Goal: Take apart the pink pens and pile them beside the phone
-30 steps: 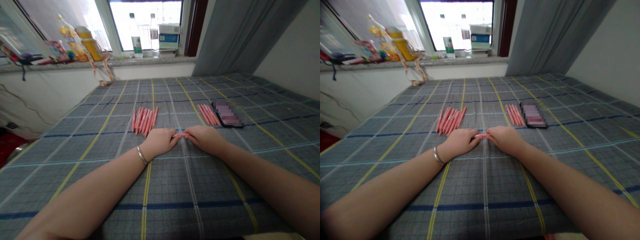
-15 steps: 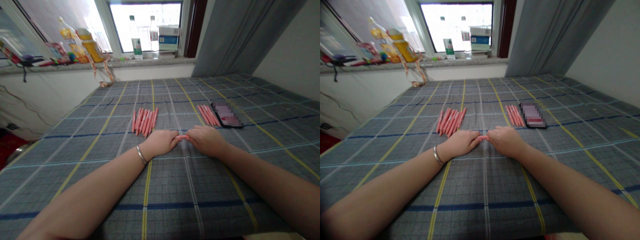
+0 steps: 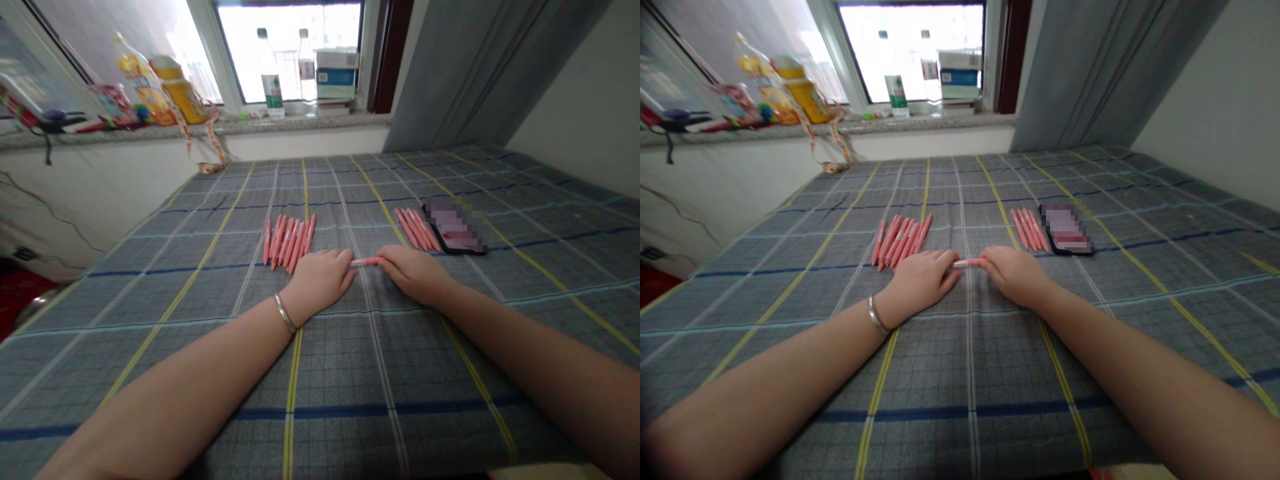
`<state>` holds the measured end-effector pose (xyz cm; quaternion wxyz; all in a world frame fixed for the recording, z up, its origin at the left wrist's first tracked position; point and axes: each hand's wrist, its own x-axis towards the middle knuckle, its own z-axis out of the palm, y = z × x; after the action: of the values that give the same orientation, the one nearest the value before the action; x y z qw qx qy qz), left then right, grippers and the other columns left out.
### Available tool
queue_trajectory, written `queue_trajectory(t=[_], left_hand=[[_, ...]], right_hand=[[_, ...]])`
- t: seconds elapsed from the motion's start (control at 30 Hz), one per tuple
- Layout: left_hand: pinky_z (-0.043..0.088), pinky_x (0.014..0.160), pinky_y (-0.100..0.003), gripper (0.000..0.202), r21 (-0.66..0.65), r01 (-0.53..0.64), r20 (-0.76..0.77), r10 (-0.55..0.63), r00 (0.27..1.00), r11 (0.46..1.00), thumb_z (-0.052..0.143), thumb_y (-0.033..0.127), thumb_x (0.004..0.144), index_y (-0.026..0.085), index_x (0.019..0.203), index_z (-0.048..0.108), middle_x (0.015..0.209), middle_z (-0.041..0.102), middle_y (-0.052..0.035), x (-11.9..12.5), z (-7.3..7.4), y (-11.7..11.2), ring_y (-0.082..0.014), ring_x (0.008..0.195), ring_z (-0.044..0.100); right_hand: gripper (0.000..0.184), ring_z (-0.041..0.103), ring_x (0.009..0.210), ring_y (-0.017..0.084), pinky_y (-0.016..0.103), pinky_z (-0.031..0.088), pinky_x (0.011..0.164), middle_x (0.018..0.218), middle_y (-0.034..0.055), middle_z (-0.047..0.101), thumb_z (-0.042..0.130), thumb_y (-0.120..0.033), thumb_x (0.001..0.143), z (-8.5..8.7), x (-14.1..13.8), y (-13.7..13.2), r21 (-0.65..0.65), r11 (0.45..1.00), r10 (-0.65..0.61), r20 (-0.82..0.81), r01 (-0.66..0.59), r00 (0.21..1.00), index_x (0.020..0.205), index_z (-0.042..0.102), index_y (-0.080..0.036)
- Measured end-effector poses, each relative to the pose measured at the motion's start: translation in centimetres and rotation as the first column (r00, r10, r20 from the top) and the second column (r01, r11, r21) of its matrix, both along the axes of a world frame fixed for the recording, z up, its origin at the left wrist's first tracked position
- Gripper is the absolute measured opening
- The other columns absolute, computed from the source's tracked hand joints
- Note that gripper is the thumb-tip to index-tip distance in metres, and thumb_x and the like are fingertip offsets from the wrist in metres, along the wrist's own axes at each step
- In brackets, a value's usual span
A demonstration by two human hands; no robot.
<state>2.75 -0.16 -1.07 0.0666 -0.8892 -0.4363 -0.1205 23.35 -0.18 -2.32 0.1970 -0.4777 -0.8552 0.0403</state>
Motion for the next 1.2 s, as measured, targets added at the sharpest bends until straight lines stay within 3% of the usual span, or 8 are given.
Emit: queue_trajectory(t=[0.1,0.33,0.53,0.7,0.8,0.93,1.07,1.2], left_hand=[[0.042,0.065,-0.027,0.025,-0.112,-0.08,0.179,0.099,0.979,0.991,0.039,0.036,0.087,0.018,0.097,0.053,0.086,0.061,-0.0045,-0.4,-0.2,0.5,-0.0157,0.076,0.056],[0.043,0.062,-0.022,0.023,-0.401,0.244,0.652,0.088,0.753,0.883,0.047,0.029,0.083,0.016,0.102,0.052,0.08,0.058,0.0001,-0.2,-0.5,1.1,-0.009,0.065,0.05],[0.044,0.079,-0.028,0.022,-0.41,0.404,0.652,-0.047,0.757,0.818,0.045,0.028,0.085,0.016,0.102,0.055,0.095,0.059,-0.0044,0.7,-0.2,0.1,-0.0132,0.086,0.053],[0.045,0.074,-0.027,0.025,-0.431,0.42,0.727,0.031,0.686,0.799,0.032,0.033,0.091,0.016,0.086,0.049,0.086,0.056,-0.0032,0.8,-0.3,-0.2,-0.0119,0.08,0.053],[0.043,0.056,-0.022,0.028,-0.507,0.563,0.803,0.119,0.584,0.653,0.026,0.038,0.092,0.018,0.082,0.041,0.064,0.048,0.0035,1.1,-0.2,-0.8,-0.0077,0.055,0.047],[0.027,0.037,-0.018,0.028,-0.581,0.707,0.809,0.184,0.559,0.404,0.03,0.042,0.09,0.018,0.086,0.042,0.047,0.034,0.0103,1.8,0.0,-2.0,-0.0053,0.036,0.033],[0.028,0.036,-0.018,0.026,-0.698,0.663,0.709,0.137,0.692,0.271,0.034,0.037,0.09,0.016,0.081,0.046,0.048,0.042,0.0081,2.2,0.2,-2.4,-0.0043,0.035,0.036],[0.036,0.042,-0.018,0.026,-0.731,0.665,0.682,0.188,0.707,0.153,0.039,0.033,0.088,0.015,0.071,0.047,0.051,0.046,0.0051,2.1,0.1,-1.7,-0.0052,0.042,0.044]], right_hand=[[0.023,0.055,0.089,0.022,0.035,0.041,0.078,0.091,0.0082,0.062,0.038,-0.027,0.088,-0.3,1.0,0.8,0.116,0.991,-0.065,-0.04,0.069,0.997,0.093,0.058,-0.017],[0.017,0.056,0.087,0.021,0.036,0.043,0.078,0.09,0.0048,0.065,0.051,-0.023,0.081,-0.3,1.1,0.8,0.102,0.995,-0.002,-0.033,0.006,0.999,0.093,0.062,-0.02],[0.014,0.057,0.08,0.018,0.032,0.044,0.073,0.084,0.005,0.065,0.051,-0.027,0.083,0.3,-0.7,-0.9,-0.04,0.967,0.246,-0.107,-0.252,0.963,0.084,0.061,-0.018],[0.033,0.059,0.08,0.016,0.03,0.048,0.07,0.098,0.0082,0.063,0.047,-0.033,0.085,-0.2,-0.7,-0.6,-0.253,0.935,0.131,-0.403,-0.248,0.906,0.114,0.05,-0.018],[0.048,0.059,0.091,0.018,0.032,0.049,0.072,0.117,0.0121,0.055,0.044,-0.043,0.085,-0.5,-0.7,-0.6,-0.309,0.897,0.043,-0.649,-0.315,0.759,0.127,0.038,-0.021],[0.044,0.056,0.099,0.019,0.031,0.048,0.072,0.121,0.0084,0.052,0.041,-0.05,0.085,-0.2,-1.8,-1.9,-0.339,0.794,-0.149,-0.913,-0.505,0.38,0.123,0.042,-0.028],[0.033,0.055,0.065,0.014,0.028,0.045,0.055,0.077,0.0018,0.06,0.048,-0.053,0.081,0.6,-2.6,-3.0,-0.389,0.615,-0.34,-0.916,-0.686,0.214,0.08,0.059,-0.022],[0.048,0.05,0.058,0.016,0.03,0.045,0.058,0.044,-0.0029,0.034,0.045,-0.059,0.079,1.2,-1.8,-2.4,-0.349,0.481,-0.482,-0.872,-0.804,0.091,0.049,0.039,-0.022]])
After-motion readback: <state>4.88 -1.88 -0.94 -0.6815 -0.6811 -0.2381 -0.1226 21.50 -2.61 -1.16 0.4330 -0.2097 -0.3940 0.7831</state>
